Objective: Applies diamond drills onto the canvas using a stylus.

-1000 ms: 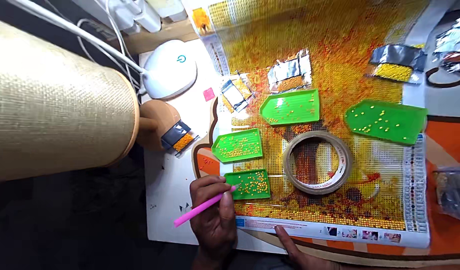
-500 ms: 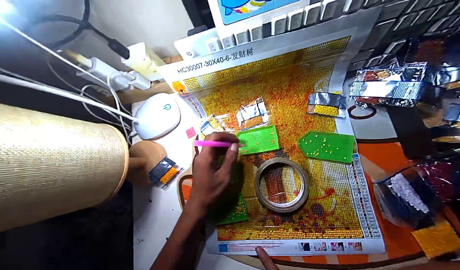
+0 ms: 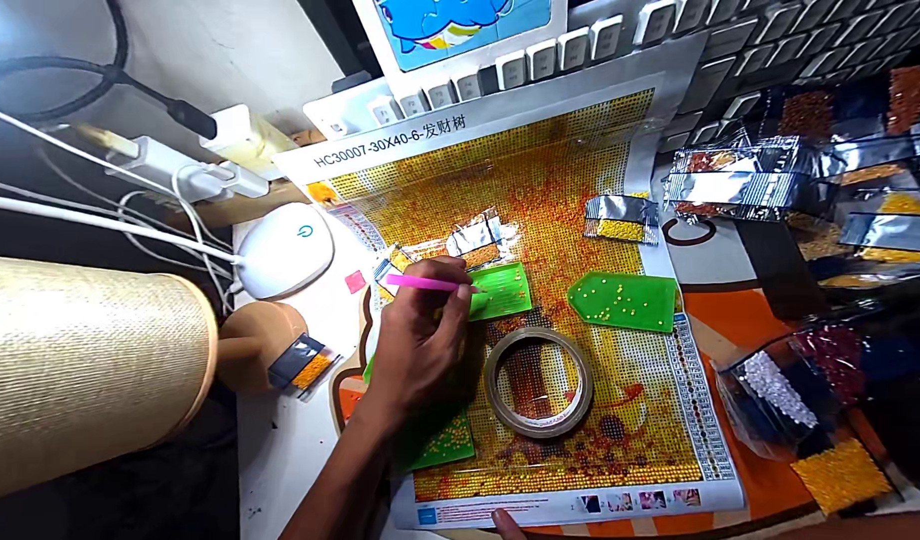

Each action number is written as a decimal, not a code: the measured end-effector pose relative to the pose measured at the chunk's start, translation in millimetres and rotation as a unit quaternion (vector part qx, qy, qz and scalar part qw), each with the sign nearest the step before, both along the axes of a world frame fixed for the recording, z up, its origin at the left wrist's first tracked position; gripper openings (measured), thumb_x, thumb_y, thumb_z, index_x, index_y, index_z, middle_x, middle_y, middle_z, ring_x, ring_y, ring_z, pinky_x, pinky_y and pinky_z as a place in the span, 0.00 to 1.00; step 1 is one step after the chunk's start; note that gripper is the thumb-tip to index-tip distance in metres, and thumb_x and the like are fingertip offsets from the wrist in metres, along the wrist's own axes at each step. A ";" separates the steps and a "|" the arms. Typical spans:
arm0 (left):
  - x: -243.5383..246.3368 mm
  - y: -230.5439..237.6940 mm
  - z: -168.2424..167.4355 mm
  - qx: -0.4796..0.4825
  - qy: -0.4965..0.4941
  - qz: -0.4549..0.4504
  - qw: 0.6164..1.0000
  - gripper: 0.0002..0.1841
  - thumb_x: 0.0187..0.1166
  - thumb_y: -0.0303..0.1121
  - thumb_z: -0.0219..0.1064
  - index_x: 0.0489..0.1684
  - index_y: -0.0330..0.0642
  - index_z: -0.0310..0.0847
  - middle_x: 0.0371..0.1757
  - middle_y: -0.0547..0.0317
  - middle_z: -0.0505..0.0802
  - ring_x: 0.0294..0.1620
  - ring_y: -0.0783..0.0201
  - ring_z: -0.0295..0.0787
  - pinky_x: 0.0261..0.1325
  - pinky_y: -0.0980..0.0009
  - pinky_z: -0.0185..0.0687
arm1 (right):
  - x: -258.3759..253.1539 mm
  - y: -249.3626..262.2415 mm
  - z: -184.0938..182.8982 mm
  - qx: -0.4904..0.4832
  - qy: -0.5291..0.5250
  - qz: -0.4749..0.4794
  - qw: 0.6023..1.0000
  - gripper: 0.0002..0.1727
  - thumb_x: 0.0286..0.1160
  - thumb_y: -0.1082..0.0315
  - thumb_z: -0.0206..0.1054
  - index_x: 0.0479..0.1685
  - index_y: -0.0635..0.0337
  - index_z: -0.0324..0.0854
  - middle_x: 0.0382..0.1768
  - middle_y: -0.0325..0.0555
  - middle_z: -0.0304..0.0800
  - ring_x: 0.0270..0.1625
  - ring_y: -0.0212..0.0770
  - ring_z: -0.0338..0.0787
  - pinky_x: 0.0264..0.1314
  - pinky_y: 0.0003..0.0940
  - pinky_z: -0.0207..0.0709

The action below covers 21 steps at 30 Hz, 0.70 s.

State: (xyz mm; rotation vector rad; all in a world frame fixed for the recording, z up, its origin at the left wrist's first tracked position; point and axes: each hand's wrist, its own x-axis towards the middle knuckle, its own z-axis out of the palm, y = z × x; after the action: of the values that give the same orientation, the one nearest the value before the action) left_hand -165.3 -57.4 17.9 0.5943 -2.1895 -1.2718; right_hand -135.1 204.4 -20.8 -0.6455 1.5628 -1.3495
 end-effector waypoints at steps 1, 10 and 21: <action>-2.4 -0.1 0.5 -0.006 -0.004 -0.010 1.000 0.09 0.86 0.31 0.61 0.57 0.43 0.80 0.62 0.59 0.89 0.60 0.65 0.89 0.57 0.70 0.91 | 0.2 -1.4 1.9 0.011 -0.005 -0.006 1.000 0.19 0.77 0.67 0.68 0.54 0.80 0.84 0.51 0.56 0.95 0.60 0.29 0.92 0.70 0.24 0.79; -16.8 6.4 4.4 -0.072 -0.078 -0.043 0.993 0.09 0.84 0.39 0.65 0.51 0.50 0.87 0.69 0.62 0.82 0.67 0.67 0.81 0.62 0.73 0.84 | 0.5 -3.3 4.2 -0.002 0.011 0.003 1.000 0.18 0.78 0.68 0.67 0.54 0.80 0.84 0.51 0.57 0.95 0.59 0.29 0.92 0.70 0.23 0.78; -17.9 9.8 2.6 -0.104 -0.101 -0.038 0.989 0.08 0.83 0.41 0.66 0.52 0.53 0.88 0.69 0.63 0.81 0.69 0.68 0.79 0.64 0.73 0.82 | -4.7 -7.2 4.2 0.028 -0.017 -0.004 0.999 0.16 0.73 0.71 0.70 0.50 0.79 0.87 0.45 0.55 0.96 0.52 0.30 0.95 0.64 0.24 0.83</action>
State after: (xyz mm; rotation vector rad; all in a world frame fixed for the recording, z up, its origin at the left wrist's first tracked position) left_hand -183.3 -47.6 20.5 0.5829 -2.4942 -1.0404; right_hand -139.7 197.2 -16.5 -0.5798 1.5718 -1.3106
